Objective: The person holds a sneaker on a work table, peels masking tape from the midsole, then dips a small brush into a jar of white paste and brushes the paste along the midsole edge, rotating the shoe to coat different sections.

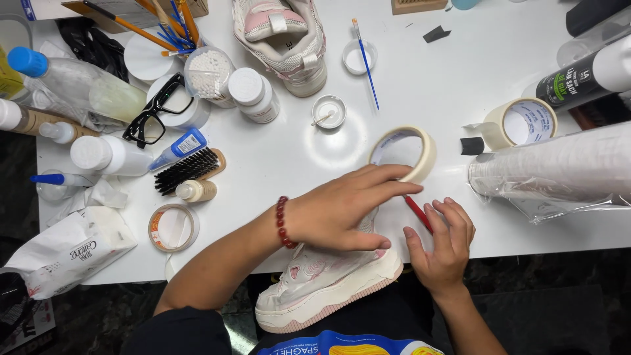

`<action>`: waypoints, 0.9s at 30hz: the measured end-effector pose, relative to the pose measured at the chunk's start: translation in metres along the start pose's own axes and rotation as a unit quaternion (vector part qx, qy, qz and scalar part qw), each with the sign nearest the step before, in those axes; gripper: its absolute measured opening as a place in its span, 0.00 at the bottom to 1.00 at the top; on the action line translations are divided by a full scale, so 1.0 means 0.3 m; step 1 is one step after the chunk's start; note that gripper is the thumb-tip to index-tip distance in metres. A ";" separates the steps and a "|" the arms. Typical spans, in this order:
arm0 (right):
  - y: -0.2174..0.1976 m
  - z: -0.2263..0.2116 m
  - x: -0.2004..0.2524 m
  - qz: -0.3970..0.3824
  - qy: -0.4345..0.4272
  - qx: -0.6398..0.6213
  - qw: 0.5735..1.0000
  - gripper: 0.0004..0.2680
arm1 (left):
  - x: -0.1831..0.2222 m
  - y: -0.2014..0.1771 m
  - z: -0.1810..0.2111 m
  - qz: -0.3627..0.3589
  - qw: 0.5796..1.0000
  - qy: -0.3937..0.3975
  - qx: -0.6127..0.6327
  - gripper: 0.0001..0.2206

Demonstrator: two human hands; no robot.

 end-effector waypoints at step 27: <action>0.464 -0.194 -0.657 -0.231 -0.074 -0.080 0.967 0.39 | 0.697 0.239 0.016 0.314 0.925 -0.212 0.005 0.39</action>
Point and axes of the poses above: each hand's wrist, its own x-axis away from the middle knuckle, its own y-axis out of the palm, z = x × y, the point moved 3 cm from there along -x, towards the middle knuckle, and after that the axes turned 1 degree about -z, right-handed, at the moved point
